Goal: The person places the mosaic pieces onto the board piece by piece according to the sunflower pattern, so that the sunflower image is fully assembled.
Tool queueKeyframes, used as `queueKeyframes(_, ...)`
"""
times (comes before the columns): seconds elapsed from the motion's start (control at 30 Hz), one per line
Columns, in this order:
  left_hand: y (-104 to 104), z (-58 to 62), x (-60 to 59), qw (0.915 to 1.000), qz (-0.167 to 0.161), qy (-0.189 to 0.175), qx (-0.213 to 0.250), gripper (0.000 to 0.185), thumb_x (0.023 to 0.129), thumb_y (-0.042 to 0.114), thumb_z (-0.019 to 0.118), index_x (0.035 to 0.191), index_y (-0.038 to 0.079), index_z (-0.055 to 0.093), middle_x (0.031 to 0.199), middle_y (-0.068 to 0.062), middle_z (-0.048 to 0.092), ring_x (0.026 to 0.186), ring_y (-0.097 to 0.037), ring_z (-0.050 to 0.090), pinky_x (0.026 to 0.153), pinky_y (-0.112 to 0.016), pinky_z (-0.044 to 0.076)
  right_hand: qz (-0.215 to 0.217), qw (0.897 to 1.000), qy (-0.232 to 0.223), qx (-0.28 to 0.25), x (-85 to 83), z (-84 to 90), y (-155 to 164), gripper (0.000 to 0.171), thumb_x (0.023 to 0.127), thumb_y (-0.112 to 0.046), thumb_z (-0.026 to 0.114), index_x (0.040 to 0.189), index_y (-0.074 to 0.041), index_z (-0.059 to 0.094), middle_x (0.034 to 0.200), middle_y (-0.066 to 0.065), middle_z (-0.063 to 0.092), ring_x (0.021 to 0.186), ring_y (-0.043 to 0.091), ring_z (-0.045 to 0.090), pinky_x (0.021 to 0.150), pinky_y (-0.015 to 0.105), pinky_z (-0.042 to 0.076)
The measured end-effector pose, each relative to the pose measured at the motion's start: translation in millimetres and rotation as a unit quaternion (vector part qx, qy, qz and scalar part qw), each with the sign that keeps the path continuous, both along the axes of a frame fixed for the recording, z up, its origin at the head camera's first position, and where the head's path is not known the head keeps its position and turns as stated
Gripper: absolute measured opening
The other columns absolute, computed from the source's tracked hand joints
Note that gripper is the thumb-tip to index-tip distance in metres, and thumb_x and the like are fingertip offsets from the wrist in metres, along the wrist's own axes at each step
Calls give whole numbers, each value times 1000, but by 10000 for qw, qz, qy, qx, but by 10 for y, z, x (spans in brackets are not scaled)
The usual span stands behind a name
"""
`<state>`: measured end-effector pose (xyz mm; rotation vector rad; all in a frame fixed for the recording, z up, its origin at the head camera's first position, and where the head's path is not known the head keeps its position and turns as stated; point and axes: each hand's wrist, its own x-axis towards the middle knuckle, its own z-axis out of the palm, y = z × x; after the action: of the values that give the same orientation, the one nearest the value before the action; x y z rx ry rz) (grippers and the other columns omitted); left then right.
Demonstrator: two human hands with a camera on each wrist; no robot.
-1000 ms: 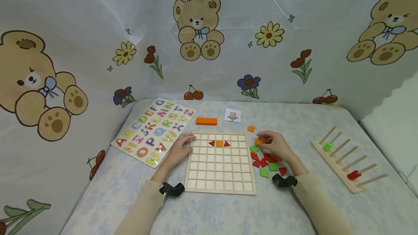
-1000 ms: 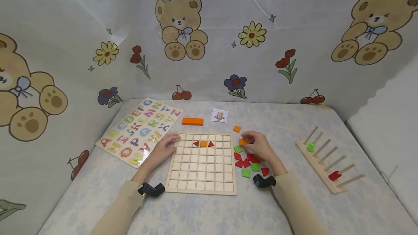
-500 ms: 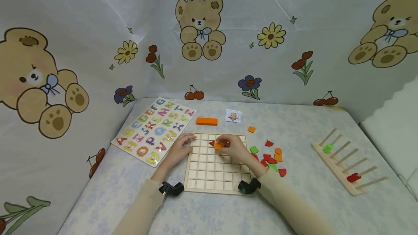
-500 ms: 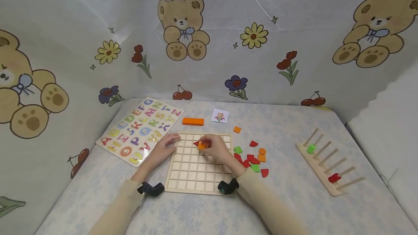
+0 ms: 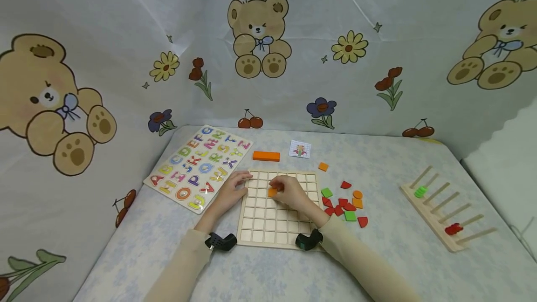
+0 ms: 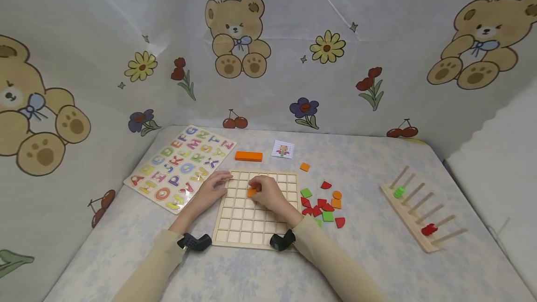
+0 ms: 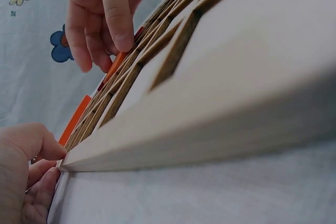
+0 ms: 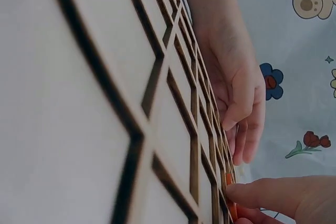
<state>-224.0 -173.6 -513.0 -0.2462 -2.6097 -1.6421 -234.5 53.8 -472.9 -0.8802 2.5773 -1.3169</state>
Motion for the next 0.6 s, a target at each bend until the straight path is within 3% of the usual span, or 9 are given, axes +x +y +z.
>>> queueKeyframes(0.3,31,-33,2,9999,6,-118,46,40,81,-1,58,119,8,64,135,-7,53,129,-22,47,111,-38,43,-173,9997,-147,23,57,8,60,25,82,-2,68,107,1,67,101,15,68,83,22,60,71,25,52)
queueKeyframes(0.43,41,-20,13,9999,-29,-127,-5,40,82,-1,58,120,9,64,136,-6,52,130,-22,46,111,-37,42,-373,9993,31,24,60,55,285,23,85,-6,66,107,0,68,97,14,68,81,18,60,69,24,52)
queueKeyframes(0.6,23,25,16,9999,58,-89,-14,41,81,-2,58,120,8,64,136,-6,52,129,-22,47,111,-38,42,-910,9945,521,-4,18,116,725,24,84,-3,67,107,4,66,94,17,68,80,24,62,69,28,54)
